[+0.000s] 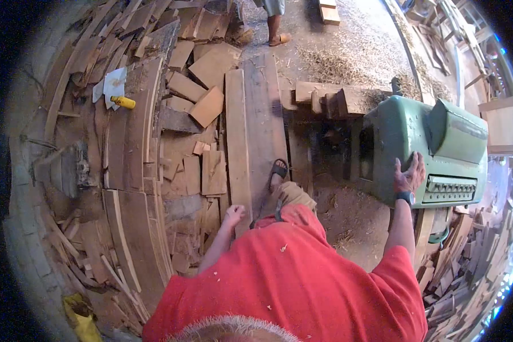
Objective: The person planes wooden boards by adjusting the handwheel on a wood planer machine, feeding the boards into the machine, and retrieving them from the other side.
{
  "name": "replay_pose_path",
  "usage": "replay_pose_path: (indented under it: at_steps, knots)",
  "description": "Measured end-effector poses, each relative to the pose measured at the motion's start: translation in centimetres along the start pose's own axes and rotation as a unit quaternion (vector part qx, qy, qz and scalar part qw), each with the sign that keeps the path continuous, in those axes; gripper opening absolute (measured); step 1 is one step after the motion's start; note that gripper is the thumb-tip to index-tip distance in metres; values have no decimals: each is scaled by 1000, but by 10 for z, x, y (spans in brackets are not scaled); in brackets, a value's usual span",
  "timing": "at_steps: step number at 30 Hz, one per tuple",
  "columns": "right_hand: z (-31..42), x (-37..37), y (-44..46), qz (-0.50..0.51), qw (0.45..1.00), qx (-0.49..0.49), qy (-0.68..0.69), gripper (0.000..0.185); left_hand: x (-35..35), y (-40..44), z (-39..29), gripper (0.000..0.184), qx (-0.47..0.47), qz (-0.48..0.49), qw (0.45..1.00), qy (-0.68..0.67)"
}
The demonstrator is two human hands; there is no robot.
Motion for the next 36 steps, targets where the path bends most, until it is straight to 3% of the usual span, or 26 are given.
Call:
replay_pose_path:
  at_steps: [5,7,10,14,17,22,24,25,26,28,30,34,36]
  knots:
    - [1,-1,7,1,1000,-21,-20,74,82,81,-59,32,-71,-78,984,141]
    - [1,-4,6,13,999,-28,-34,75,91,82,-118,32,-3,-78,997,-23]
    - [-4,-14,6,12,998,-54,-39,74,91,106,-180,32,-5,-77,997,-25]
    - [19,-6,18,8,990,-141,-14,75,74,181,-204,33,-39,-10,998,46]
    - [36,-16,32,9,971,-229,-71,75,44,212,-249,34,-50,54,994,82]
    - [77,-52,88,46,947,-297,-111,78,20,269,-325,35,-75,106,974,187]
    - [76,-57,112,35,919,-380,-101,80,8,292,-367,34,-120,134,965,193]
    - [71,-66,117,-32,908,-386,-158,69,8,312,-377,34,-123,150,961,199]
    - [58,-72,124,-37,903,-394,-169,69,20,339,-384,37,-117,145,968,169]
    - [27,-81,126,-75,837,-528,-123,51,19,367,-417,41,-113,141,973,143]
    - [21,-80,137,-148,775,-586,-185,31,41,369,-472,40,-74,115,978,158]
    - [41,-71,149,-216,731,-568,-310,23,71,395,-535,35,-116,88,975,167]
    - [31,-77,146,-182,724,-590,-307,18,85,413,-553,37,-107,78,969,210]
Point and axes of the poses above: each hand's wrist, its own y-axis towards the middle knuckle, its own x-axis out of the back of the hand, z = x × y, the point moved 7 cm from there along y, towards the middle knuckle, and after that the axes turned 3 degrees about -y, right-handed, at the moved point
